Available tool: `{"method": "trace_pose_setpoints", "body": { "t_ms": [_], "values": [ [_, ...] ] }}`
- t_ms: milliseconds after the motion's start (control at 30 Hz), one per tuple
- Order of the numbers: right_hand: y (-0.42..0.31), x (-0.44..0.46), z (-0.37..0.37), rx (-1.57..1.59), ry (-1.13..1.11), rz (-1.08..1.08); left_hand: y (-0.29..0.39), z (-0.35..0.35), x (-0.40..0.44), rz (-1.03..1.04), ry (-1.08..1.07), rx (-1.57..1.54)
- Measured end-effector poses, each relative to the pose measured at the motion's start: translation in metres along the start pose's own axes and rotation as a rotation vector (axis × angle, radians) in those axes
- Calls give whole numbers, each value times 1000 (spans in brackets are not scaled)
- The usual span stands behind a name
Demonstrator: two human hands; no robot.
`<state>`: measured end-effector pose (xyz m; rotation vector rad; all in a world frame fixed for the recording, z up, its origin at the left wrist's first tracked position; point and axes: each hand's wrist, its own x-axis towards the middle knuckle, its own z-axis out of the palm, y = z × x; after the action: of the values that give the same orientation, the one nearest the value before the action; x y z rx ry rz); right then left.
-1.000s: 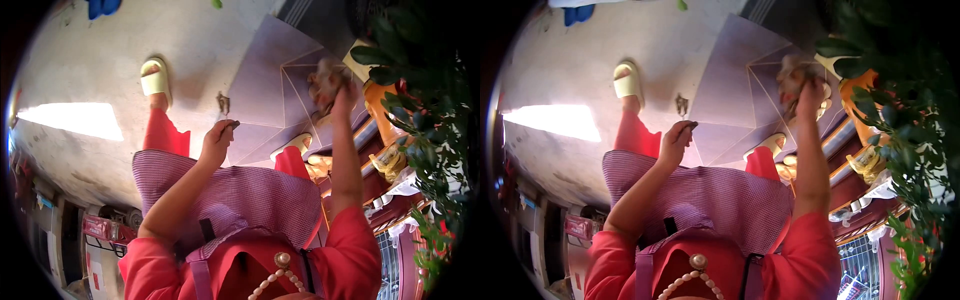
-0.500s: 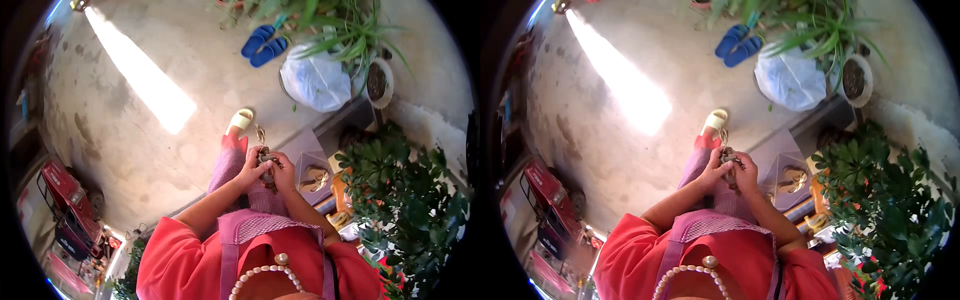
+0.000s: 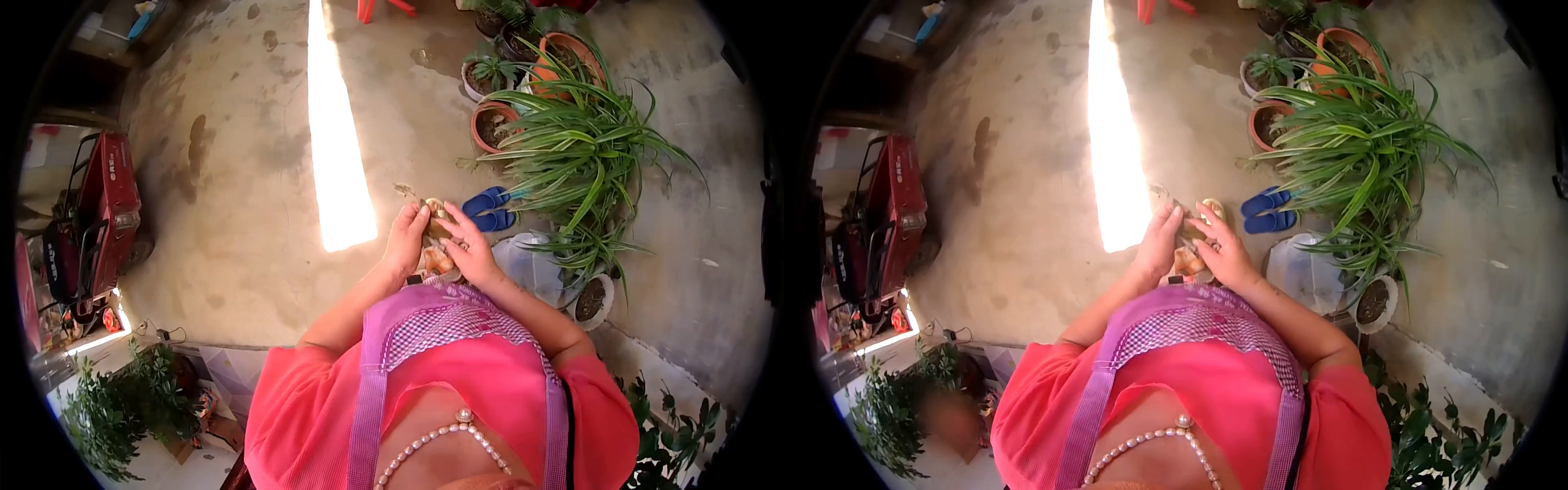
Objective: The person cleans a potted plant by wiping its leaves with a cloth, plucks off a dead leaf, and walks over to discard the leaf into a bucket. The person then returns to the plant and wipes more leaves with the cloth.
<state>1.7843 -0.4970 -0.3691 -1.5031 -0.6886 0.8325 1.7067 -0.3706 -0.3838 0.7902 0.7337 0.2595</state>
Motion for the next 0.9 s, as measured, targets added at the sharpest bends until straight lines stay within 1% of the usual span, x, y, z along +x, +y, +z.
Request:
{"method": "trace_pose_setpoints", "body": {
  "t_ms": [33, 67, 133, 167, 233, 333, 367, 467, 500, 600, 633, 733, 767, 867, 900],
  "values": [
    [-13, 18, -5, -9, -47, 58, 13, 4, 13, 33, 35, 16],
    [-24, 36, -5, 28, -38, 20, 26, 9, 27, 76, 76, -45],
    [-45, 75, -13, -76, -72, -122, 58, 16, 58, 179, 155, -154],
    [-51, 94, -18, -63, -82, -86, 66, 6, 79, 201, 167, -109],
    [-60, 131, -32, -45, -101, -9, 99, 13, 100, 210, 218, -160],
    [-38, 196, -35, 172, 6, -72, 144, 14, 126, 254, 259, -186],
    [-32, 215, -32, 350, 49, 65, 155, 11, 133, 269, 266, -191],
    [-56, 270, -20, 732, -34, 532, 184, -15, 151, 328, 247, -221],
    [-43, 295, -16, 826, -108, 623, 192, -25, 163, 332, 287, -252],
    [-36, 367, 8, 1062, -174, 868, 208, -78, 208, 324, 352, -329],
    [-43, 387, 16, 1048, -197, 849, 219, -93, 221, 326, 357, -294],
    [-43, 460, 48, 1069, -159, 723, 259, -132, 267, 358, 379, -215],
    [-49, 485, 55, 1056, -184, 698, 277, -140, 285, 357, 401, -209],
    [-52, 576, 89, 1103, -252, 628, 334, -179, 346, 309, 283, -199],
    [-72, 602, 104, 1043, -270, 569, 362, -179, 360, 286, 289, -163]
  ]
}}
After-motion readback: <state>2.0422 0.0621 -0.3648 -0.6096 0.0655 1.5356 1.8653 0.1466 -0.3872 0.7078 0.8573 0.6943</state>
